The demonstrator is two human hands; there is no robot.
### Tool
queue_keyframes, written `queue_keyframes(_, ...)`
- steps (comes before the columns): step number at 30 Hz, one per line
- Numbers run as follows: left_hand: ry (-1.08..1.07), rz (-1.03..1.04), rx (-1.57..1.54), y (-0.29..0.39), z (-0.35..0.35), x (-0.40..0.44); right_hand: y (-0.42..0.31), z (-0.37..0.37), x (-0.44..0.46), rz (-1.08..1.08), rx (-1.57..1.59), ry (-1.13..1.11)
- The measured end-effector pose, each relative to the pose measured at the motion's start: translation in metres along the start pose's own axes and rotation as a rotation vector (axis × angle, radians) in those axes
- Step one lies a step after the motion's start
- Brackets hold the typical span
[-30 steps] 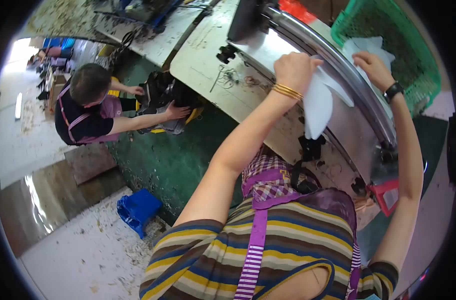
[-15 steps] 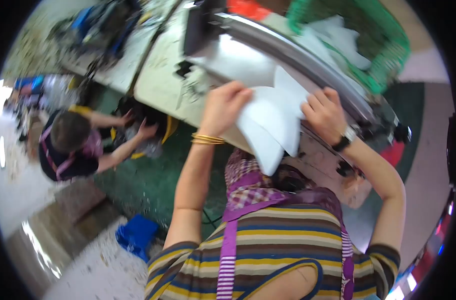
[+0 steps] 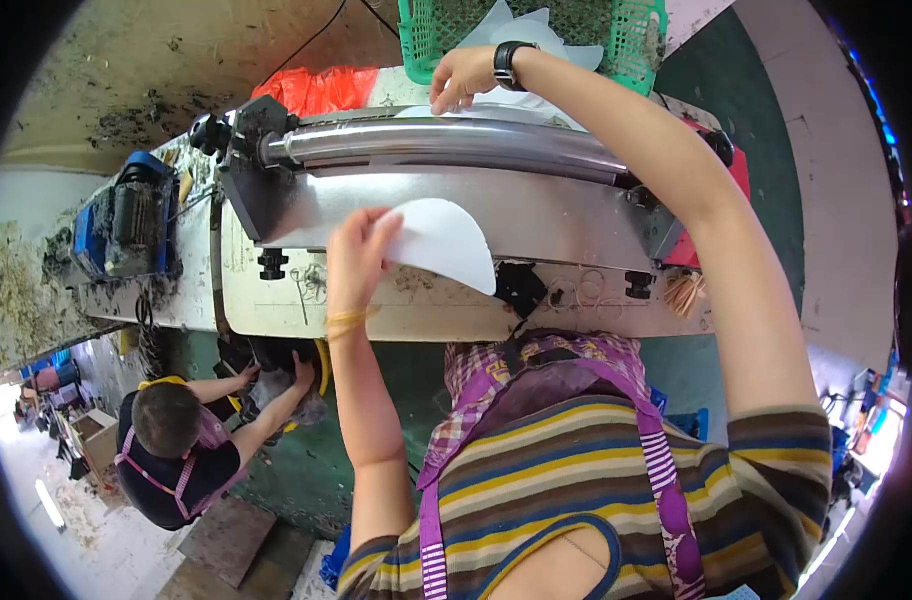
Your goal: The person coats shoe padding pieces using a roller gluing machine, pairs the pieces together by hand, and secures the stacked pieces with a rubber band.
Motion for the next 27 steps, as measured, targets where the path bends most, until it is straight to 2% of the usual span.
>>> queue_keyframes(1,-0.081,0.026,-0.173,-0.010,-0.002,-0.011,0.001,0.001,0.002,-0.001,0.007,0.002)
queue_keyframes(2,-0.159,0.049,-0.349,-0.019,-0.002,-0.019,0.003,0.002,0.006,-0.095,-0.172,0.044)
queue_keyframes(4,-0.166,0.018,-0.444,-0.032,0.001,-0.030,0.017,0.009,0.026,-0.255,-0.417,0.146)
queue_keyframes(5,-0.177,-0.008,-0.538,-0.035,0.003,-0.033,0.017,0.012,0.028,-0.251,-0.416,0.157)
queue_keyframes(7,-0.187,-0.026,-0.520,-0.032,0.003,-0.038,0.015,0.008,0.033,-0.111,-0.616,0.099)
queue_keyframes(9,-0.167,-0.012,-0.548,-0.032,0.001,-0.041,0.020,-0.004,0.037,-0.115,-0.525,0.222)
queue_keyframes(12,-0.159,0.005,-0.580,-0.025,-0.003,-0.041,0.018,0.003,0.026,-0.107,-0.523,0.175)
queue_keyframes(14,-0.187,0.021,-0.581,-0.025,-0.001,-0.039,0.033,0.005,0.041,-0.093,-0.377,0.337)
queue_keyframes(15,-0.216,0.034,-0.587,-0.023,0.001,-0.036,0.032,0.001,0.043,0.023,-0.421,0.178)
queue_keyframes(17,-0.239,0.028,-0.563,-0.016,0.003,-0.035,0.042,0.002,0.053,0.023,-0.338,0.060)
queue_keyframes(20,-0.242,0.036,-0.555,-0.014,0.000,-0.031,0.038,0.003,0.059,-0.010,-0.204,0.111)
queue_keyframes(21,-0.249,0.048,-0.552,-0.016,-0.001,-0.029,0.034,-0.002,0.061,-0.016,-0.206,0.114)
queue_keyframes(23,-0.261,0.059,-0.544,-0.017,-0.005,-0.029,0.027,-0.014,0.061,0.133,-0.476,0.134)
queue_keyframes(25,-0.223,0.011,-0.522,-0.018,-0.011,-0.032,0.023,-0.048,0.050,0.057,-0.335,0.145)
queue_keyframes(26,-0.214,0.007,-0.532,-0.022,-0.013,-0.033,0.019,-0.061,0.049,0.052,-0.578,0.193)
queue_keyframes(27,-0.216,-0.001,-0.534,-0.026,-0.015,-0.035,0.028,-0.079,0.059,0.079,-0.629,0.215)
Point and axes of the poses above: each hand's wrist, its own x-axis towards the middle knuckle, its own z-axis out of the palm, y = z × x, the point moved 1 cm from there along x, towards the middle knuckle, and after that the axes turned 3 degrees about x, right-handed, at the moved point
